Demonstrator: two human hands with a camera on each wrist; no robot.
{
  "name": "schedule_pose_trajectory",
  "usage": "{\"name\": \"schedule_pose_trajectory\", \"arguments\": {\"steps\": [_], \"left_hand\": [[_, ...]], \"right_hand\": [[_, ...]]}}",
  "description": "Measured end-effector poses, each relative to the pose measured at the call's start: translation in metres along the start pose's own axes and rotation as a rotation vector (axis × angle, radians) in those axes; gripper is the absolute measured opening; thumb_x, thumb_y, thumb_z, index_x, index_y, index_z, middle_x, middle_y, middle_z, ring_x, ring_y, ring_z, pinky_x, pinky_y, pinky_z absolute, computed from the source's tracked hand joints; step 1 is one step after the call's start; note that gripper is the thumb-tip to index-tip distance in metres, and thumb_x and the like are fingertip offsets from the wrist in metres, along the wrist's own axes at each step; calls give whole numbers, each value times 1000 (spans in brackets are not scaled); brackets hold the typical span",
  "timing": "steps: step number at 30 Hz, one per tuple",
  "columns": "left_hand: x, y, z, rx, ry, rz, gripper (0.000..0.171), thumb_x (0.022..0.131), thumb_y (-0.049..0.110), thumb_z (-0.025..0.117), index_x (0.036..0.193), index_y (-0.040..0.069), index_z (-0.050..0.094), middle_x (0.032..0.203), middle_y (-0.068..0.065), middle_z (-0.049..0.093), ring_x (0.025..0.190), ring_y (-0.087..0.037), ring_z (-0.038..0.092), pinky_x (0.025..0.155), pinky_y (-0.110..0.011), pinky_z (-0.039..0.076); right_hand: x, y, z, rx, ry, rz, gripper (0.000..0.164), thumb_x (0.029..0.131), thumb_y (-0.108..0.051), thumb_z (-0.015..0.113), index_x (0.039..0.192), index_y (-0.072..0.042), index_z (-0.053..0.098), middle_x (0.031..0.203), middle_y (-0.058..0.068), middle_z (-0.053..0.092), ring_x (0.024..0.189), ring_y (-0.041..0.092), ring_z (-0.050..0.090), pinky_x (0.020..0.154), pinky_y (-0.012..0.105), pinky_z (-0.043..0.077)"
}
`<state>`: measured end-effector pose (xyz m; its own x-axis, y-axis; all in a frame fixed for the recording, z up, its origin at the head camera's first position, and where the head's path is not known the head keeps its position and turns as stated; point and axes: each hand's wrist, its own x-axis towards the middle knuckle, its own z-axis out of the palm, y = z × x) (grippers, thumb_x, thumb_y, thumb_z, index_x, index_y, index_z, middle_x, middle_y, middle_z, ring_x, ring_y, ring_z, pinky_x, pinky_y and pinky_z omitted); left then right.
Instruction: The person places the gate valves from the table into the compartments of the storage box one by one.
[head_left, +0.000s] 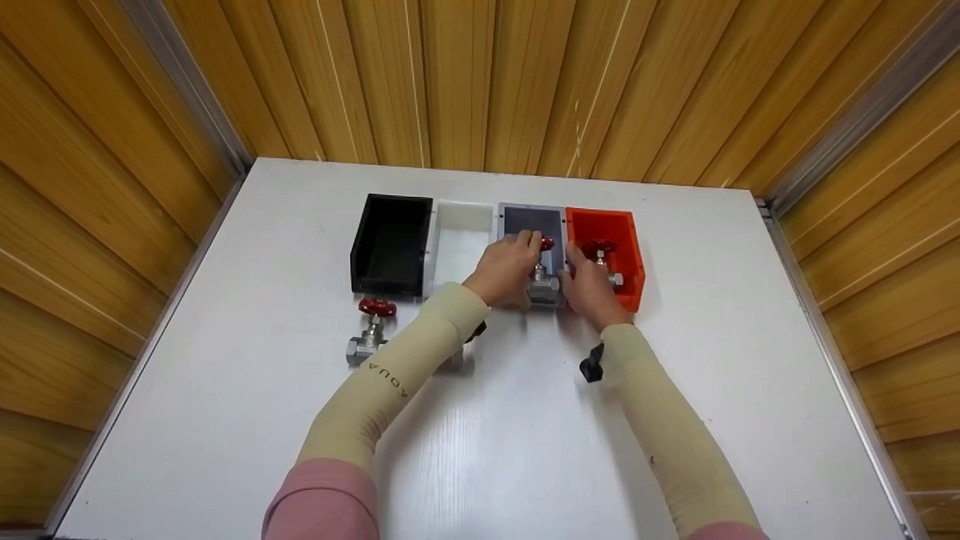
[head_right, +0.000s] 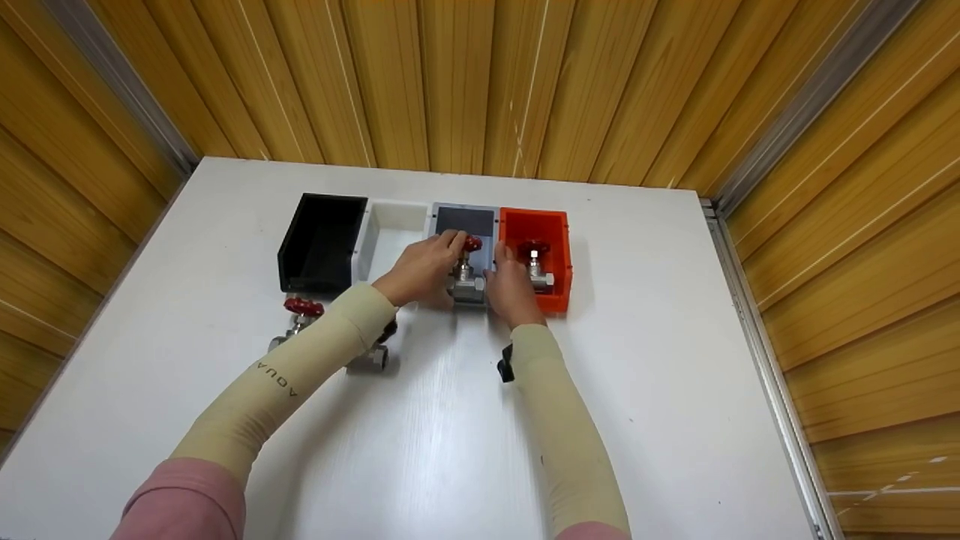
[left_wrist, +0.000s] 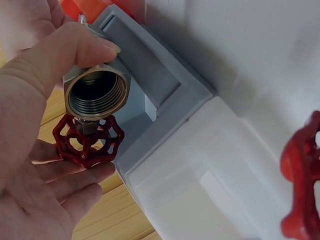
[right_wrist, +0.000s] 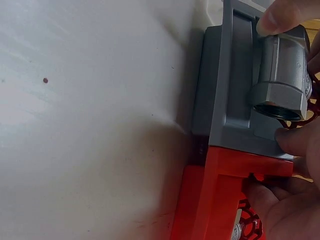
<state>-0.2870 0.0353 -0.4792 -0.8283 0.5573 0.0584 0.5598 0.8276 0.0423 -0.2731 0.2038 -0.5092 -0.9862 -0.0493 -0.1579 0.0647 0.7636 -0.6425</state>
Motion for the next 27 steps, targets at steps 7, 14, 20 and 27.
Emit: {"name": "schedule_pose_trajectory", "arguments": {"steps": [7, 14, 20, 27], "left_hand": [[4, -2, 0, 46, 36, 2, 100, 55, 42, 81, 134, 2, 34, 120, -11, 52, 95, -23, 58, 84, -35, 52], [9, -3, 1, 55, 21, -10, 103, 54, 43, 83, 134, 2, 33, 120, -10, 51, 94, -23, 58, 83, -34, 52], [12, -7, 2, 50, 7, -40, 107, 52, 45, 84, 135, 2, 33, 122, -11, 51, 97, -24, 57, 85, -34, 51], [15, -11, 4, 43, 9, -71, 103, 55, 42, 83, 136, 2, 34, 122, -12, 51, 96, -24, 59, 84, -35, 52]], "right_hand": [[2, 1, 2, -19, 15, -21, 64, 93, -17, 49, 146, -20, 14, 152, -1, 17, 141, 19, 18, 111, 42, 23], [2, 2, 3, -35, 31, -47, 62, 93, -16, 48, 146, -17, 16, 152, 3, 20, 139, 19, 21, 111, 41, 23], [1, 0, 4, -33, 14, -27, 63, 93, -16, 48, 146, -19, 14, 152, 1, 17, 141, 18, 17, 112, 41, 21], [1, -2, 5, -15, -10, -2, 65, 94, -18, 48, 146, -22, 10, 153, -1, 14, 141, 16, 14, 113, 42, 19]]}}
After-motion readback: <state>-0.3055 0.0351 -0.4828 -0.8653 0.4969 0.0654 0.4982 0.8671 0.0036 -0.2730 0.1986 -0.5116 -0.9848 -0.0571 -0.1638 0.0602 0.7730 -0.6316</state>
